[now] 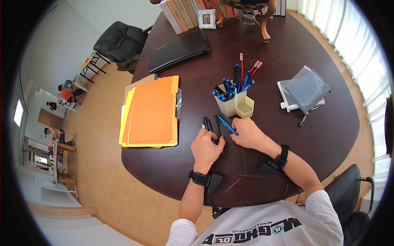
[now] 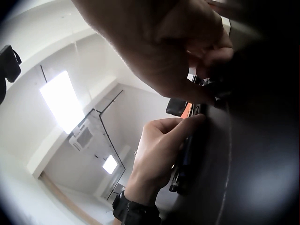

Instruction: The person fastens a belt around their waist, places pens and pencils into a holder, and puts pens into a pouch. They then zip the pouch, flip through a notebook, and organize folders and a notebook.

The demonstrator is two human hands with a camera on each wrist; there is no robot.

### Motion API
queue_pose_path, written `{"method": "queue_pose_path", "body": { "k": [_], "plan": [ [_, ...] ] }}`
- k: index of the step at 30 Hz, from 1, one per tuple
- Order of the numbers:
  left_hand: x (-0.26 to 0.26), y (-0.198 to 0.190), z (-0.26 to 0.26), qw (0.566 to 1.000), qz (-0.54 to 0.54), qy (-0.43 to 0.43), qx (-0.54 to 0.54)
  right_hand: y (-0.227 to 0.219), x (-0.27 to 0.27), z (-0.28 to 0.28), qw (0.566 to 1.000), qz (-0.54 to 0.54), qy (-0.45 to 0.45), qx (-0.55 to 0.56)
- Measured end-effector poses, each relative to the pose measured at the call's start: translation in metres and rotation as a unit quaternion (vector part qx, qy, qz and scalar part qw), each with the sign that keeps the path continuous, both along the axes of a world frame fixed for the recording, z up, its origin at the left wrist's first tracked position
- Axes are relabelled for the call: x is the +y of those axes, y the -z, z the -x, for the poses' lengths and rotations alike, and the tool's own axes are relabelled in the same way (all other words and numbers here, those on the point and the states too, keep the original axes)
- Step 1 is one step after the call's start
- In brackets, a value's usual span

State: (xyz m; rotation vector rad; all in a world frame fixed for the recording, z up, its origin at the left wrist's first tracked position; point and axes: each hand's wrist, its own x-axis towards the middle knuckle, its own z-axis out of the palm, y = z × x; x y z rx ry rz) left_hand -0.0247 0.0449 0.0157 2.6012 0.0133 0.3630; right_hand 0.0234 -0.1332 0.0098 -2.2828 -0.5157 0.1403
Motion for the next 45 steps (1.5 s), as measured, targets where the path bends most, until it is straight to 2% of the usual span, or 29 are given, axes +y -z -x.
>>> {"method": "queue_pose_path", "body": {
  "k": [7, 10, 12, 15, 16, 17, 19, 21, 22, 23, 25, 31, 37, 45],
  "plan": [
    [0.002, 0.004, -0.002, 1.000, 0.004, -0.012, 0.002, -0.008, -0.004, -0.001, 0.998, 0.067, -0.013, -0.011],
    [0.011, 0.015, -0.006, 0.994, 0.084, 0.013, -0.063, -0.029, -0.012, 0.002, 0.995, 0.082, -0.053, 0.012],
    [0.018, 0.018, -0.009, 0.972, 0.231, 0.009, -0.047, -0.053, -0.020, 0.001, 0.991, 0.081, -0.099, 0.037],
    [0.021, 0.007, -0.010, 0.906, 0.421, 0.025, -0.034, -0.078, -0.033, 0.000, 0.973, -0.013, -0.225, 0.057],
    [0.022, 0.007, -0.009, 0.880, 0.473, 0.026, -0.025, -0.093, -0.039, 0.002, 0.967, -0.061, -0.234, 0.076],
    [0.024, 0.006, -0.008, 0.851, 0.524, 0.027, -0.015, -0.102, -0.045, 0.002, 0.971, -0.107, -0.199, 0.079],
    [0.026, 0.004, -0.007, 0.834, 0.550, 0.036, -0.002, -0.110, -0.058, 0.000, 0.968, -0.196, -0.128, 0.085],
    [0.026, 0.003, -0.007, 0.813, 0.580, 0.047, -0.001, -0.111, -0.064, -0.005, 0.941, -0.333, 0.001, 0.066],
    [0.024, 0.001, -0.007, 0.818, 0.574, 0.042, -0.002, -0.102, -0.069, -0.014, 0.924, -0.380, 0.035, 0.021],
    [0.022, -0.002, -0.007, 0.822, 0.568, 0.037, -0.003, -0.096, -0.072, -0.021, 0.917, -0.387, 0.096, 0.002],
    [0.019, -0.005, -0.006, 0.824, 0.565, 0.036, -0.002, -0.080, -0.074, -0.033, 0.899, -0.411, 0.146, -0.035],
    [0.021, -0.003, -0.006, 0.817, 0.575, 0.047, 0.003, -0.061, -0.049, -0.036, 0.850, -0.497, 0.165, -0.065],
    [0.024, 0.003, -0.006, 0.806, 0.589, 0.063, 0.001, -0.056, -0.047, -0.038, 0.883, -0.437, 0.169, -0.010],
    [0.026, 0.007, -0.007, 0.813, 0.578, 0.067, 0.009, -0.054, -0.041, -0.039, 0.869, -0.472, 0.140, -0.056]
  ]
}}
